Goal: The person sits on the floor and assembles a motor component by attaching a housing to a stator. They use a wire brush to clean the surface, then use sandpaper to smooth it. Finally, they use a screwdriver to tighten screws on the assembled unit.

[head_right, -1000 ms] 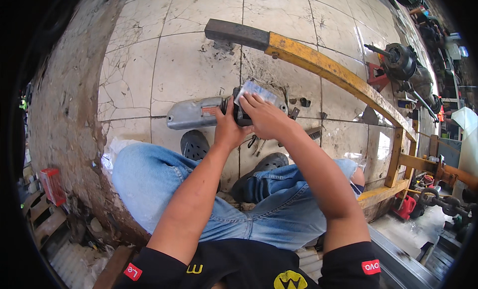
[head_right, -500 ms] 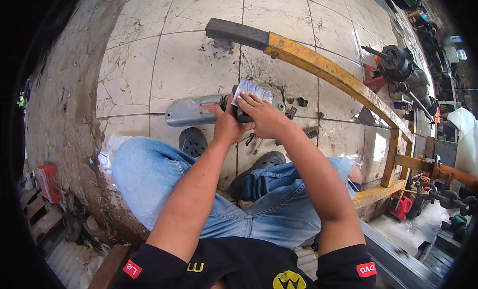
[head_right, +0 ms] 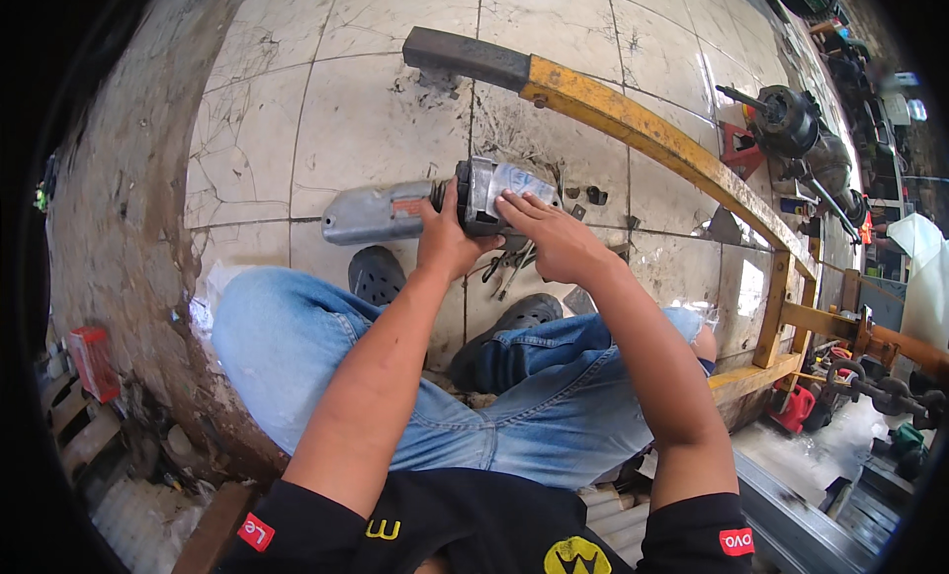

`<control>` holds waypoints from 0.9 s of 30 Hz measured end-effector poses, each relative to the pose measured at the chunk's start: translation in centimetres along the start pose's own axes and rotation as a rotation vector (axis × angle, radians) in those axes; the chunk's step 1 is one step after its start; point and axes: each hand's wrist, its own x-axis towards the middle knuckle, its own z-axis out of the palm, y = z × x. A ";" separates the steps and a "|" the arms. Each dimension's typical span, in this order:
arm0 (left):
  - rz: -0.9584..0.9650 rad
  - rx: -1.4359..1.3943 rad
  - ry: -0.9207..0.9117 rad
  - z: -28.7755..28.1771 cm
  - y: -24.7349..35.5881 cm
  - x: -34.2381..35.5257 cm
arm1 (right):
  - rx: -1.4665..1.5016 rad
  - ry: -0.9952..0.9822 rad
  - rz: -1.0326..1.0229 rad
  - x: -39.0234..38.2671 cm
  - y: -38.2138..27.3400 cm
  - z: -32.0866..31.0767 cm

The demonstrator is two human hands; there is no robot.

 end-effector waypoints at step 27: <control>0.028 -0.009 0.016 0.9 -0.8 0.5 | -0.018 0.216 0.106 1.3 -3.7 2.8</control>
